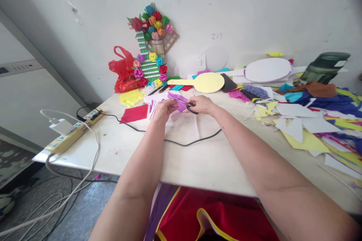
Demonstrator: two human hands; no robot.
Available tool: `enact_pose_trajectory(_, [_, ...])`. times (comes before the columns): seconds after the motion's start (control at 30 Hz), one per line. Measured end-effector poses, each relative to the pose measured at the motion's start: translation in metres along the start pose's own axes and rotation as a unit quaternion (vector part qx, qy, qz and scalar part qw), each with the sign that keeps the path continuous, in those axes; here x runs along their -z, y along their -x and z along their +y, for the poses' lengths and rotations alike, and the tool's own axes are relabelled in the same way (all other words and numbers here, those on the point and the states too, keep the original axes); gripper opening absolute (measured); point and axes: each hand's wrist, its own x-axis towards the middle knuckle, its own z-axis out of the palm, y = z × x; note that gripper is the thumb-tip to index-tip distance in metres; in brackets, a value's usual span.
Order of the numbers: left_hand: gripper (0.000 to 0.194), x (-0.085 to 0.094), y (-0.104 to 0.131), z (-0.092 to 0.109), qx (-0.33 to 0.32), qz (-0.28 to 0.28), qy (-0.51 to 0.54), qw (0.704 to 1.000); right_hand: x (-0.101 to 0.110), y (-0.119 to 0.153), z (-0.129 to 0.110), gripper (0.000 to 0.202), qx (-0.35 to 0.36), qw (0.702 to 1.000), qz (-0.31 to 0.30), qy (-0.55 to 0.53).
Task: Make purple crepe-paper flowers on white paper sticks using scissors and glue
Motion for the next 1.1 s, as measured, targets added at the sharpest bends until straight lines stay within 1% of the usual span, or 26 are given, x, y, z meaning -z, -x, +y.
enact_pose_trajectory(0.1, [0.006, 0.001, -0.001, -0.001, -0.003, 0.0, -0.003, 1.0, 0.0, 0.001, 0.0, 0.041, -0.001, 1.0, 0.0, 0.006])
enact_pose_trajectory(0.2, [0.006, 0.001, -0.001, -0.001, -0.007, -0.003, -0.006, 1.0, 0.002, 0.003, -0.002, 0.043, -0.014, 0.997, -0.031, -0.071])
enact_pose_trajectory(0.33, [0.011, 0.002, -0.001, -0.001, -0.012, -0.008, -0.009, 1.0, 0.006, 0.007, -0.004, 0.043, -0.035, 0.967, -0.119, -0.223])
enact_pose_trajectory(0.4, [0.012, 0.002, 0.0, -0.001, -0.012, -0.01, -0.01, 1.0, 0.008, 0.008, -0.005, 0.041, -0.036, 0.954, -0.138, -0.262])
enact_pose_trajectory(0.5, [0.011, 0.001, 0.0, -0.001, -0.01, -0.013, -0.009, 1.0, 0.011, 0.009, -0.005, 0.04, -0.036, 0.944, -0.145, -0.294])
enact_pose_trajectory(0.6, [0.01, 0.0, 0.0, -0.001, -0.01, -0.013, -0.007, 1.0, 0.012, 0.009, -0.003, 0.04, -0.039, 0.937, -0.163, -0.305])
enact_pose_trajectory(0.7, [0.01, 0.0, 0.001, 0.0, -0.007, -0.009, -0.005, 1.0, 0.013, 0.009, -0.002, 0.042, -0.044, 0.94, -0.166, -0.296])
enact_pose_trajectory(0.9, [0.012, 0.0, 0.0, -0.001, -0.009, -0.003, -0.008, 1.0, 0.013, 0.009, -0.006, 0.042, -0.048, 0.953, -0.148, -0.261])
enact_pose_trajectory(1.1, [0.011, 0.0, 0.0, -0.001, -0.011, -0.002, -0.014, 1.0, 0.007, 0.006, -0.006, 0.04, -0.038, 0.967, -0.116, -0.224])
